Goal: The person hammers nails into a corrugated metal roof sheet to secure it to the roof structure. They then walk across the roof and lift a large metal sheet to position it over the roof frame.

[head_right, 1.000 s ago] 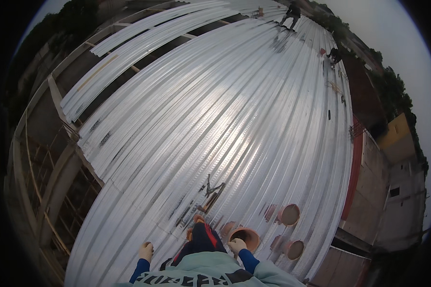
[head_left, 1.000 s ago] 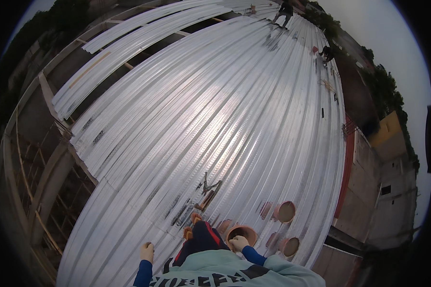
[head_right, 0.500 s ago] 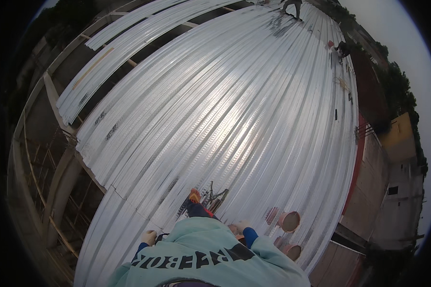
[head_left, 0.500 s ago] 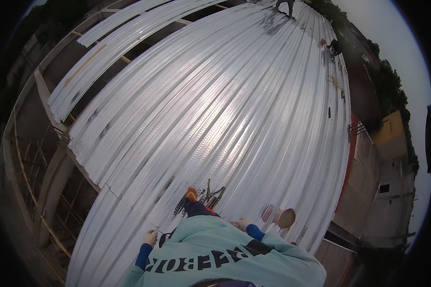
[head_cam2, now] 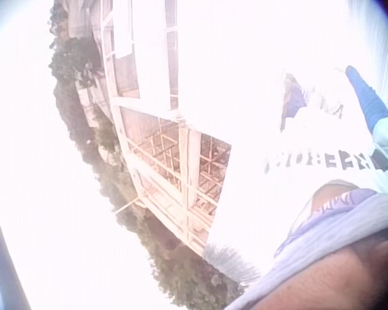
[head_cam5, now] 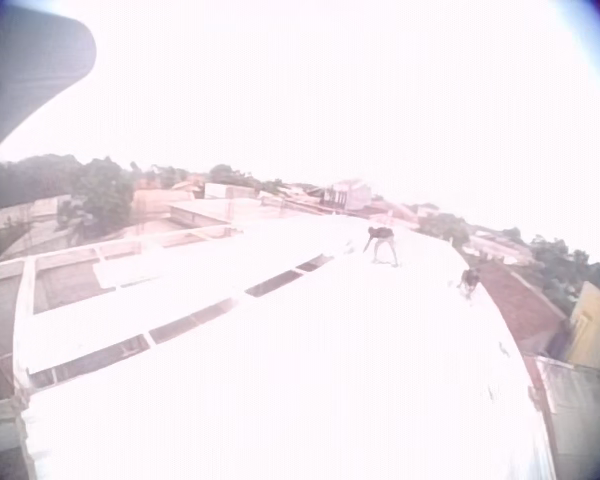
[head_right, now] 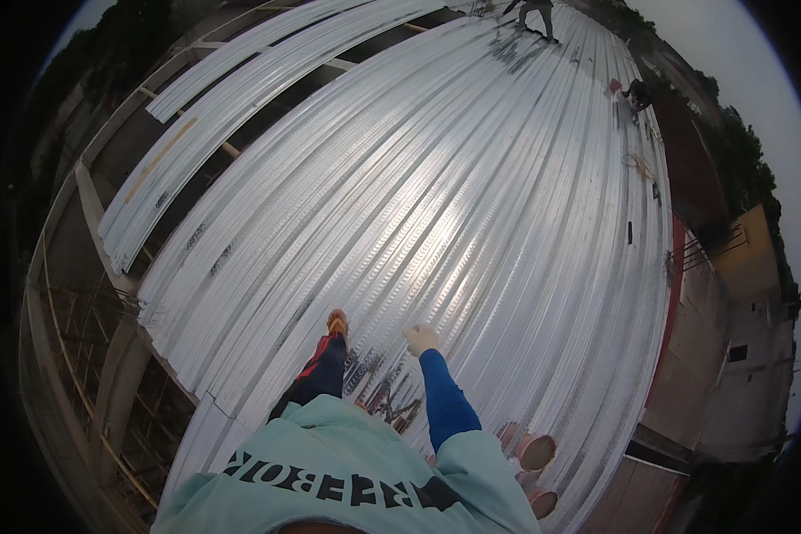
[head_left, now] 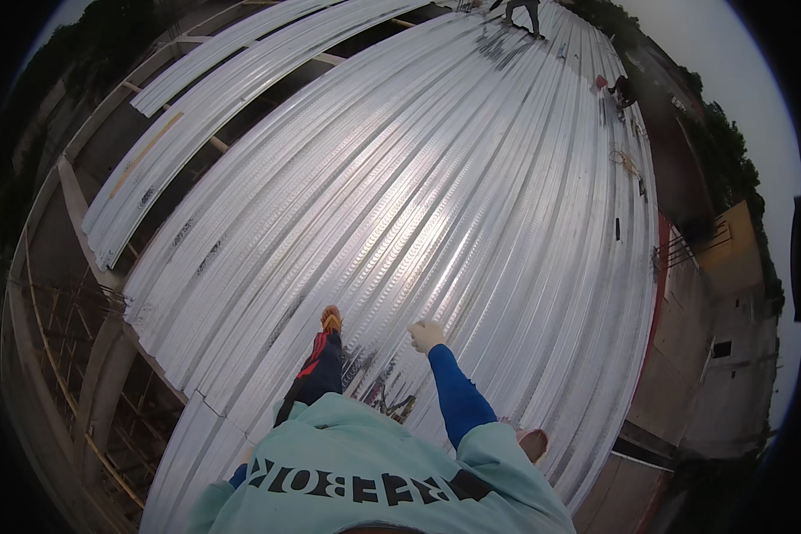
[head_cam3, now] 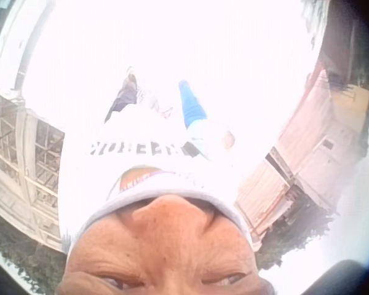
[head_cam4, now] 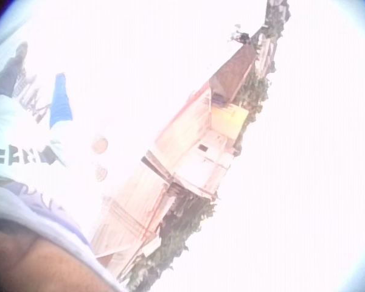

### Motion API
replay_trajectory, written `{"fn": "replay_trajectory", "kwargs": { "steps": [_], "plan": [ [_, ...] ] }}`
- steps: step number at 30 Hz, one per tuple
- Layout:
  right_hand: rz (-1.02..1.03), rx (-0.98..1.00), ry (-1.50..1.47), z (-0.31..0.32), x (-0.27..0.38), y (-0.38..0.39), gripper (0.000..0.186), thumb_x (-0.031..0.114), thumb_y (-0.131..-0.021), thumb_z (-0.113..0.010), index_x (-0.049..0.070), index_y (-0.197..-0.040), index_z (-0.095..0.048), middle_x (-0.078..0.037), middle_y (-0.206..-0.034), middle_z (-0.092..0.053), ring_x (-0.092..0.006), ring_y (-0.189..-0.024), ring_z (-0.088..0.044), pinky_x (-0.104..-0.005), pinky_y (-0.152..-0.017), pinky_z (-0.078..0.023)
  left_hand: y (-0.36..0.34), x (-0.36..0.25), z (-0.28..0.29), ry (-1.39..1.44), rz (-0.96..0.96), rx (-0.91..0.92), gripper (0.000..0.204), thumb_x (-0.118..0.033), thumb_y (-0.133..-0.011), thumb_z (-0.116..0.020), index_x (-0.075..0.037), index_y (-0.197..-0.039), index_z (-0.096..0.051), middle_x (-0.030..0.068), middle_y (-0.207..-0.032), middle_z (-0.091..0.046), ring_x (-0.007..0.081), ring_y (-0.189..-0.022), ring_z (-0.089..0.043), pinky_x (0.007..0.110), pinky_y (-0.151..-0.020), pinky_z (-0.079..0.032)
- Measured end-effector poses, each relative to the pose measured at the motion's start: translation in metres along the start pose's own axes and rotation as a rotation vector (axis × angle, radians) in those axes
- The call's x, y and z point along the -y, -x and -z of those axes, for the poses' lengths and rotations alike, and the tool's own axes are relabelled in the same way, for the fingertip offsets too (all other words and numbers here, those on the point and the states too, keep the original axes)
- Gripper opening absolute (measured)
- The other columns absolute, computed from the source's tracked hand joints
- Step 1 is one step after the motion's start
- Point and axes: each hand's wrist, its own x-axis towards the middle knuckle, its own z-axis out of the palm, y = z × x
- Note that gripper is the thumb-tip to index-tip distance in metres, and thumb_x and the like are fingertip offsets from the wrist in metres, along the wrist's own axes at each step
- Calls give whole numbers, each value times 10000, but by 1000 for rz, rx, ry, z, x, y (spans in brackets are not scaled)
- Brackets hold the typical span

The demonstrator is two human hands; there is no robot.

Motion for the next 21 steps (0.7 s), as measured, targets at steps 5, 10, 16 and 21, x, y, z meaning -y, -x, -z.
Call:
{"fn": "replay_trajectory", "kwargs": {
  "steps": [5,10,16,21],
  "plan": [
    [-6,50,-172,-8,74,-96,345,268,-919,-684,-20,-1110,-683,-122,-886,-703,-229,-664,-682,-353,-577,-569,-62,-86,36,-53,81,65,510,-406,-888,-658,31,-1137,-740,183,-1013,-762,275,-965,-730,393,-859,-555],
    [-210,12,-350,13,108,-159,295,255,-923,-662,-12,-1049,-668,-143,-875,-692,-236,-640,-672,-360,-567,-563,-154,-248,112,-81,4,27,521,-414,-878,-666,33,-1134,-745,177,-989,-763,264,-953,-730,391,-848,-556],
    [-205,-77,-556,94,161,-224,159,166,-881,-599,13,-859,-634,-123,-721,-647,-232,-571,-640,-380,-514,-527,-257,-565,210,-72,-606,-126,453,-305,-901,-602,48,-1158,-721,228,-1101,-747,336,-1081,-708,399,-939,-534],
    [-207,-261,-595,171,228,-233,121,81,-852,-592,14,-759,-554,-75,-615,-541,-198,-486,-548,-395,-432,-433,-313,-778,258,-40,-798,-257,473,-274,-934,-587,43,-1271,-683,209,-1160,-731,251,-1054,-691,357,-939,-522]
  ]
}}
